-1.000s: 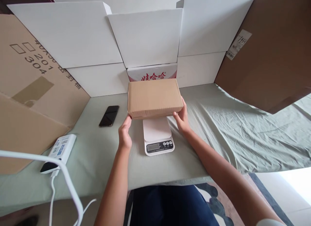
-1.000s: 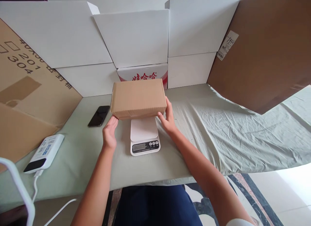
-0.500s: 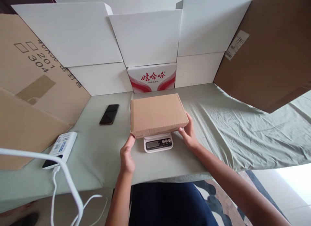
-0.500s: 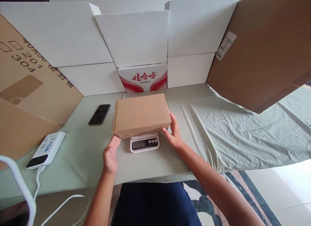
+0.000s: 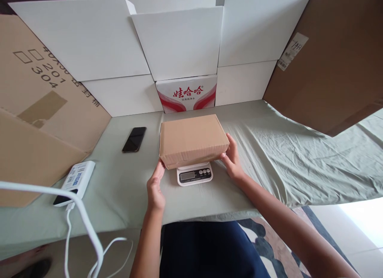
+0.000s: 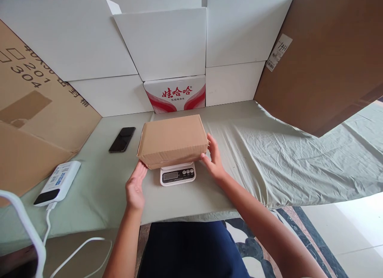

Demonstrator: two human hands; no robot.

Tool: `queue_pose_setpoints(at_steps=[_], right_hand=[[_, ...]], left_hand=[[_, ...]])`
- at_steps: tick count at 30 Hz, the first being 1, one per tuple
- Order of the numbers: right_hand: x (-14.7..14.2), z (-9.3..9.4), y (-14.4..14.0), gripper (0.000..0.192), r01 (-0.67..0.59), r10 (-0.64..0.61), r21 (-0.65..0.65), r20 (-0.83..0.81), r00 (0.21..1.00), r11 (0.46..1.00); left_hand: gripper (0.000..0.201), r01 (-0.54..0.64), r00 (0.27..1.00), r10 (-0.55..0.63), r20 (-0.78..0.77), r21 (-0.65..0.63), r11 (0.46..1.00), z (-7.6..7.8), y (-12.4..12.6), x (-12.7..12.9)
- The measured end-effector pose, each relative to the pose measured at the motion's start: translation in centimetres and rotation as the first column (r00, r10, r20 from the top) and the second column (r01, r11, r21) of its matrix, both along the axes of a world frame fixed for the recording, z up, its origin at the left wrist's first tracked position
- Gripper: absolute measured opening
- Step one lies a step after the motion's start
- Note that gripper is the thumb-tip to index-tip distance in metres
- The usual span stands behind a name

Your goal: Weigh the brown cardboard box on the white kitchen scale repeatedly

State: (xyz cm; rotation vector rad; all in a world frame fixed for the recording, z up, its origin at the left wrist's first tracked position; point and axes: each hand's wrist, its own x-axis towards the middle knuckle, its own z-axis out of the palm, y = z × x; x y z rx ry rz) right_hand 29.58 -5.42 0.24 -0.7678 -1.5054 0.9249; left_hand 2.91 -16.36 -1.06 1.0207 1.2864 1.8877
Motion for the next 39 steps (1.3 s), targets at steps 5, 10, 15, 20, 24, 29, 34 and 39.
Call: queue_pose_setpoints(at_steps=[5, 10, 15, 20, 24, 29, 34, 39], right_hand=[[1.2, 0.8, 1.5, 0.067, 0.251, -0.255, -0.047, -0.186, 0.949, 0.967], [1.8, 0.9, 2.4, 0.061, 0.254, -0.301, -0.189, -0.297, 0.906, 0.949], [1.5, 0.3, 2.6, 0.055, 0.209, -0.256, -0.215, -0.224, 0.94, 0.954], [0.1, 1.6, 3.7, 0.052, 0.121, -0.168, -0.232, -0.195, 0.966, 0.965], [-1.1, 3.7, 3.2, 0.048, 0.093, -0.122, -0.208, -0.133, 0.984, 0.974], [-1.0, 3.9, -0.1, 0.047, 0.062, -0.079, -0.164, -0.096, 0.992, 0.984], [-1.3, 3.7, -1.0, 0.053, 0.035, -0.044, -0.163, -0.053, 0.998, 0.986], [-3.0, 5.5, 2.9, 0.056, 0.071, -0.073, -0.027, -0.073, 0.995, 0.997]], left_hand=[[0.057, -0.104, 0.994, 0.101, 0.033, 0.113, 0.988, 1.3, -0.7, -0.9], [0.055, -0.116, 0.992, 0.112, 0.055, 0.077, 0.99, 1.5, -2.0, -1.5], [0.053, -0.026, 0.997, 0.025, -0.071, -0.006, 1.0, 0.6, -3.1, -1.0], [0.043, -0.072, 0.992, 0.087, 0.093, -0.15, 0.986, 2.3, 2.3, -1.9], [0.042, -0.093, 0.987, 0.113, 0.111, -0.171, 0.981, 4.7, 7.0, -2.6], [0.039, -0.132, 0.991, 0.134, 0.005, -0.123, 0.984, 4.4, 4.1, -1.2], [0.034, -0.081, 0.997, 0.083, 0.005, -0.14, 0.987, 4.3, 1.9, 0.0], [0.044, -0.051, 0.998, 0.052, 0.035, -0.015, 0.999, 6.8, 8.0, -1.2]])
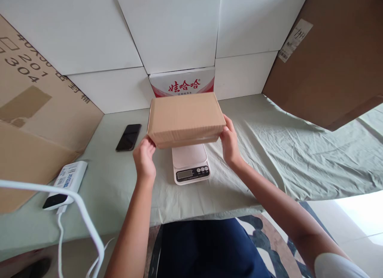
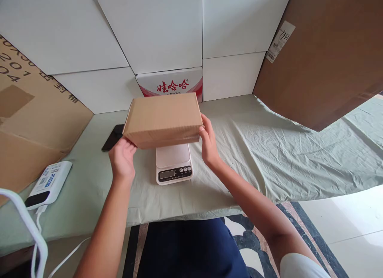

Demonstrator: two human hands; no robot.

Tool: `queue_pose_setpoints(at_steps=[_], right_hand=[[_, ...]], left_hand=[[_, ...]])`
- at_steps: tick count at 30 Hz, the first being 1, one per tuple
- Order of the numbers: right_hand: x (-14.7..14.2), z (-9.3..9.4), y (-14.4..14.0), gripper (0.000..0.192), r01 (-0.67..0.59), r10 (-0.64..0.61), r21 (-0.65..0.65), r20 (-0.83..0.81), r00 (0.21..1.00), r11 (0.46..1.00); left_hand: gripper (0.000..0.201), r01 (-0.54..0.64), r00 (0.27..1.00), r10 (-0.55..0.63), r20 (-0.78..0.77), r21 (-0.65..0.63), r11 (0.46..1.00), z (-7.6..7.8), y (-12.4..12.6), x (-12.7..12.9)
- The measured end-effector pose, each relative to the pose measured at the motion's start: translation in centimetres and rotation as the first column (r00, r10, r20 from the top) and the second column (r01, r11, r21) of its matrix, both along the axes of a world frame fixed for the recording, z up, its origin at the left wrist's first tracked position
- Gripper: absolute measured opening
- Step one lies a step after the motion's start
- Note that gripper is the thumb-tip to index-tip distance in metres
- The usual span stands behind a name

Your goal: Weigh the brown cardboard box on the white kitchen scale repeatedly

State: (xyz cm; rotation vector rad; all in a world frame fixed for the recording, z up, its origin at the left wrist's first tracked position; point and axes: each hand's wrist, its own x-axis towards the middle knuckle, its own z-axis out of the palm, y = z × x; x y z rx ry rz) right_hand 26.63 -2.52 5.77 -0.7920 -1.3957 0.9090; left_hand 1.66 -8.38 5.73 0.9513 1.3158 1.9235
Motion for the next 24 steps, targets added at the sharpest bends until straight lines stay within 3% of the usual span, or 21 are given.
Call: queue_pose_setpoints(at_steps=[3, 6, 10, 13, 19, 24], right_hand=[[-1.1, -0.1, 3.5, 0.063, 0.033, -0.035, 0.065, 0.028, 0.999, 0.997], [-1.8, -1.7, 6.2, 0.069, 0.039, -0.041, 0.062, 0.025, 0.999, 0.997], [-1.9, -3.9, 7.5, 0.071, -0.005, 0.005, 0.01, 0.017, 1.0, 1.0], [-2.0, -4.5, 7.7, 0.07, -0.019, 0.021, -0.04, 0.041, 0.999, 0.999], [-1.3, -5.8, 9.6, 0.075, -0.061, 0.058, -0.178, -0.022, 0.998, 0.982], [2.3, -6.3, 11.9, 0.079, 0.075, -0.163, -0.376, -0.21, 0.964, 0.923]], left_hand=[[0.05, 0.06, 0.998, -0.061, 0.029, 0.029, 0.998, -0.2, 4.7, -0.8], [0.056, 0.073, 0.995, -0.072, 0.066, -0.012, 0.997, -2.2, 7.6, -1.3], [0.056, 0.089, 0.991, -0.083, 0.106, -0.055, 0.994, -5.1, 8.5, -1.6], [0.056, 0.092, 0.99, -0.083, 0.116, -0.074, 0.993, -6.2, 8.6, -1.4], [0.06, 0.037, 0.991, -0.023, 0.129, -0.103, 0.994, -5.8, 8.6, -2.6], [0.065, -0.155, 0.969, 0.16, 0.187, -0.042, 0.987, -4.3, 7.2, -6.4]])
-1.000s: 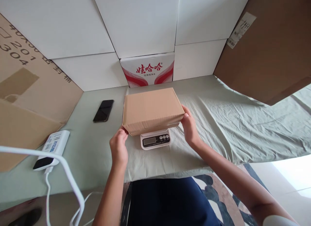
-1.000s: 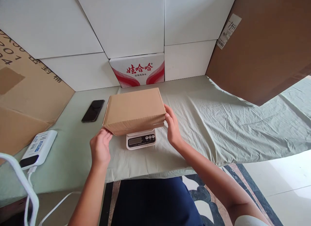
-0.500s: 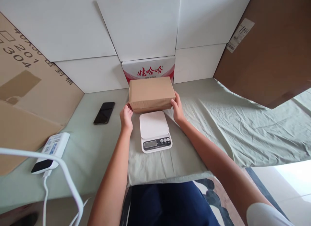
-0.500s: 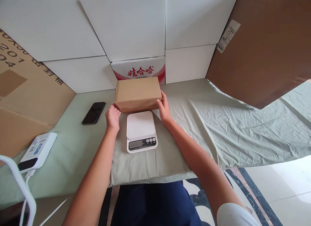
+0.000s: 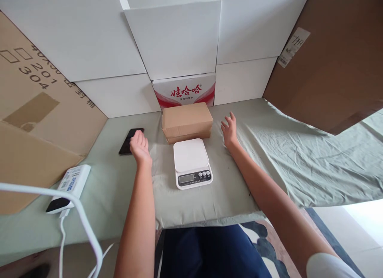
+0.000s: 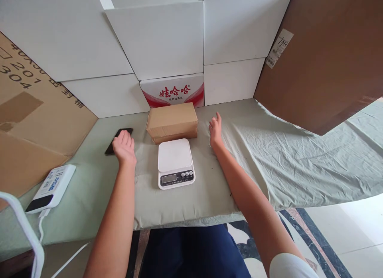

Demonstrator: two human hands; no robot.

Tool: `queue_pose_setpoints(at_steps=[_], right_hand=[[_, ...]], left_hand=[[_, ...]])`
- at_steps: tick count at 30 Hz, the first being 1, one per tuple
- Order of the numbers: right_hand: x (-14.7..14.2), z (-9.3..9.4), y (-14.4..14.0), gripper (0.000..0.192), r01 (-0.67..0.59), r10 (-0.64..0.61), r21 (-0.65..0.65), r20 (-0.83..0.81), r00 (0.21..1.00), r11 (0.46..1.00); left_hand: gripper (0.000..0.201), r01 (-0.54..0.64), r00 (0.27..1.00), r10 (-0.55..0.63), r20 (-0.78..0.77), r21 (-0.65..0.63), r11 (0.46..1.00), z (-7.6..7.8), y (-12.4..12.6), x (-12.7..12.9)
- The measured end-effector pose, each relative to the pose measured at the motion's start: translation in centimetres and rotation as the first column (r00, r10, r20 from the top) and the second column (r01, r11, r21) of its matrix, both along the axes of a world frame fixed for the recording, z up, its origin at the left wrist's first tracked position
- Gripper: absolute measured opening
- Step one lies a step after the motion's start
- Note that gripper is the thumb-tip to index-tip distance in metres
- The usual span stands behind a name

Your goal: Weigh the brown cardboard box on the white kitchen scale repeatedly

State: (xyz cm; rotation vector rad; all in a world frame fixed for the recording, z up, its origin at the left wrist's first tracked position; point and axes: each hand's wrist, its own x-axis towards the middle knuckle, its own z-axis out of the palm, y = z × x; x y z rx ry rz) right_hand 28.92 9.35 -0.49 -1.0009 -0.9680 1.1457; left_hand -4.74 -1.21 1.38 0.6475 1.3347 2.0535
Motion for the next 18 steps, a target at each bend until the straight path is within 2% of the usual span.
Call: queue_pose_setpoints(at_steps=[4, 13, 18], right_hand=[[1.7, 0.0, 0.4, 0.076, 0.068, -0.079, -0.079, -0.139, 0.987, 0.995], [0.9, -0.5, 0.2, 0.071, 0.034, -0.038, -0.058, -0.065, 0.997, 0.998], [0.9, -0.2, -0.2, 0.073, 0.005, -0.006, -0.036, -0.036, 0.999, 0.999]], left_hand=[[0.064, -0.056, 0.998, 0.056, 0.04, 0.015, 0.998, 0.4, -0.5, -1.2], [0.074, -0.026, 0.998, 0.025, 0.05, 0.022, 0.999, 0.1, 0.2, -1.3], [0.07, 0.022, 0.999, -0.023, 0.047, 0.022, 1.0, -0.2, 0.4, -1.4]])
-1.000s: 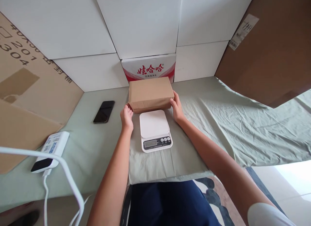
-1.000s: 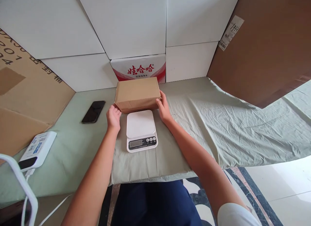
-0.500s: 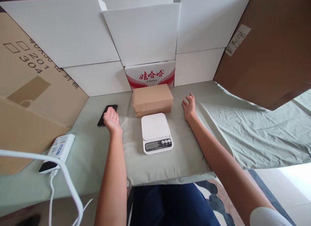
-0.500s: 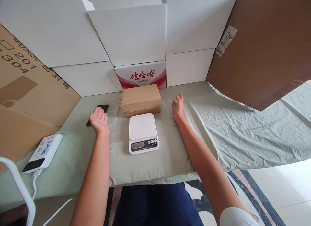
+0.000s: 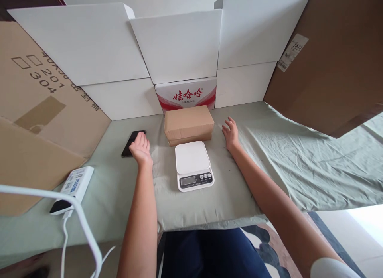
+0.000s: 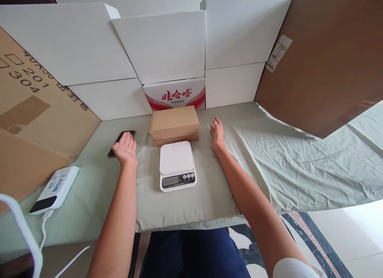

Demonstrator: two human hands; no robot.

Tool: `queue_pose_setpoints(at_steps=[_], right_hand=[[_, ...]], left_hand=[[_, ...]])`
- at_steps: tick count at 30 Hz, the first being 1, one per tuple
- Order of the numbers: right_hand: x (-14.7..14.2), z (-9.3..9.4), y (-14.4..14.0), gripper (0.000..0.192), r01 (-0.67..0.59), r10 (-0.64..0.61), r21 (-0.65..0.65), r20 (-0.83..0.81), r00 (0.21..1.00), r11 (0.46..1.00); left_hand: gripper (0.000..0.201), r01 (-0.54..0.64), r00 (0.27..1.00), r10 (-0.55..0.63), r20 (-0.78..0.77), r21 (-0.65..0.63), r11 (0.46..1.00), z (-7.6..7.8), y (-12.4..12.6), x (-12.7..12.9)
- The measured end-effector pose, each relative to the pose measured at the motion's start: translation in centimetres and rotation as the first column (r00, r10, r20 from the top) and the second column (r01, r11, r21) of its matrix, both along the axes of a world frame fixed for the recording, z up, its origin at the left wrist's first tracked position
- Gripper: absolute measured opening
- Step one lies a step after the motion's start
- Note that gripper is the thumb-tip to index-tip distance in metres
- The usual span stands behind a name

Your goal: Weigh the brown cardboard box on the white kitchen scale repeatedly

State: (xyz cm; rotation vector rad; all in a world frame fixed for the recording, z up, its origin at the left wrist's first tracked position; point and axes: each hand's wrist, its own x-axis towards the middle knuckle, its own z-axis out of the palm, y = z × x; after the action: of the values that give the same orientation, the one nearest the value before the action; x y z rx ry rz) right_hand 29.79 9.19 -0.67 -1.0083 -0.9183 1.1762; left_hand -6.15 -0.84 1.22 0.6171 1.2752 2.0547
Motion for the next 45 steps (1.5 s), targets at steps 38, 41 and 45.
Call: queue_pose_setpoints(at_steps=[38, 41, 45], right_hand=[[-0.6, 1.6, -15.9, 0.067, -0.321, 0.171, 0.361, 0.391, 0.904, 0.875], [-0.8, 1.7, -16.1, 0.066, -0.328, 0.183, 0.347, 0.39, 0.902, 0.878], [0.0, 1.9, -15.3, 0.064, -0.204, 0.09, 0.353, 0.313, 0.945, 0.913]], left_hand=[[0.058, 0.177, 0.959, -0.179, -0.219, -0.03, 0.984, -1.7, -13.7, 9.1], [0.06, 0.188, 0.956, -0.191, -0.222, -0.035, 0.982, -1.6, -13.4, 9.0], [0.059, 0.159, 0.957, -0.145, -0.251, 0.034, 0.987, -0.8, -13.9, 8.1]])
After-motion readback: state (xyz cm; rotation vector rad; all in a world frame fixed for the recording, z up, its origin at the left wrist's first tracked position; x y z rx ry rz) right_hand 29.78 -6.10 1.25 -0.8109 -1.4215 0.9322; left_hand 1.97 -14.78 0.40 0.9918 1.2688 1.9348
